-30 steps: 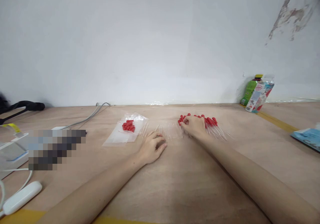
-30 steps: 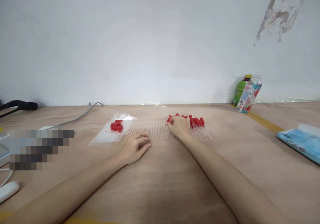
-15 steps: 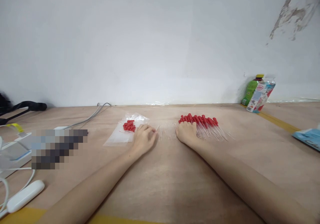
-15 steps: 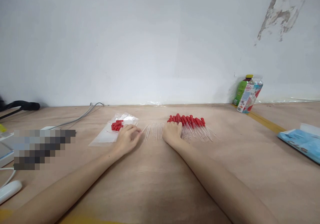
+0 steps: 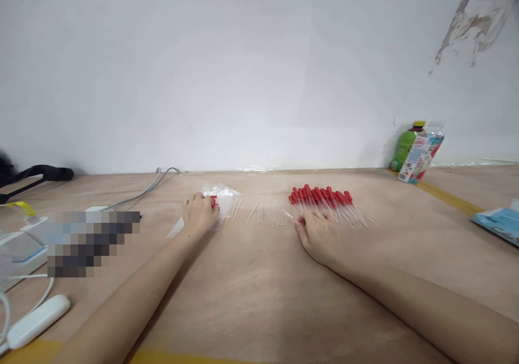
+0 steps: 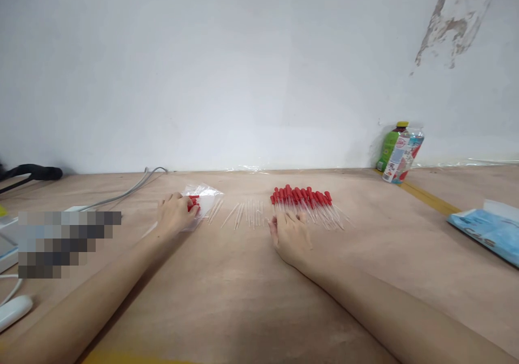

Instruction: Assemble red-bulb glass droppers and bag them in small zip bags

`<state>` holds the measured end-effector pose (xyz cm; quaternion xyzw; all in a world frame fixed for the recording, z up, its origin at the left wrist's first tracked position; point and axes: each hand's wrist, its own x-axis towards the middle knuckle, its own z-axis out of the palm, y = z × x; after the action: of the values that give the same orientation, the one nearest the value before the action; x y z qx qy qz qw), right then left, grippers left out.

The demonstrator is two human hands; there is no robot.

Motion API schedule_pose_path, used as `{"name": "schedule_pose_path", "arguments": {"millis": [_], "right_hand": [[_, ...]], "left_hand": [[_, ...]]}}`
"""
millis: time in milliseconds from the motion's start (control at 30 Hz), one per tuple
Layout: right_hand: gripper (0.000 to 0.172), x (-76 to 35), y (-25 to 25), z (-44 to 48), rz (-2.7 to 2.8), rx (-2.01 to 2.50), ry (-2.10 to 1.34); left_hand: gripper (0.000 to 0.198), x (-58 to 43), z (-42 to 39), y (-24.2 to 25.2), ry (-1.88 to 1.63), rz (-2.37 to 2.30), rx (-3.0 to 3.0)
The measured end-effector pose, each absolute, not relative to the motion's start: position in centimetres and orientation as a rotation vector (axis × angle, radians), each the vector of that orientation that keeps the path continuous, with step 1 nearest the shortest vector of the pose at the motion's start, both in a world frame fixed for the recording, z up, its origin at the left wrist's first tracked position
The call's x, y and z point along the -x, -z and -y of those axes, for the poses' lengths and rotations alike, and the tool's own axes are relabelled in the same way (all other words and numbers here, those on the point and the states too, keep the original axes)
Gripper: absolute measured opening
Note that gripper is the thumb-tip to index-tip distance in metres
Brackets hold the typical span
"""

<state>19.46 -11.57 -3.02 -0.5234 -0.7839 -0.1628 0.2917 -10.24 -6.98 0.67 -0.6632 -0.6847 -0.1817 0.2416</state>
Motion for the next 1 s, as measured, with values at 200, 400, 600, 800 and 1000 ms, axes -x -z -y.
{"name": "schedule_pose_path", "arguments": {"millis": [200, 400, 600, 800, 1000], "right_hand": [[0.017, -19.9, 3.1, 11.5, 2.086, 1.316, 0.262], [0.028, -20.2, 3.9, 10.7, 2.072, 1.214, 0.207], [0.025, -20.3, 4.1, 10.5, 2.117, 1.169, 0.196], [0.016, -20.2, 3.8, 10.8, 2.124, 1.157, 0.172], [0.015, -20.1, 3.6, 11.1, 2.180, 1.107, 0.134]], "left_hand": [[0.023, 9.5, 7.1, -0.7, 0.540, 1.815, 1.790], [0.017, 5.6, 9.0, -0.6, 0.805, 1.554, 2.085], [0.009, 2.3, 11.8, 1.1, 0.973, 1.485, 2.571], [0.016, 2.1, 11.9, 2.1, 0.974, 1.471, 2.717], [0.020, 1.8, 11.5, 2.3, 0.990, 1.425, 2.733]]}}
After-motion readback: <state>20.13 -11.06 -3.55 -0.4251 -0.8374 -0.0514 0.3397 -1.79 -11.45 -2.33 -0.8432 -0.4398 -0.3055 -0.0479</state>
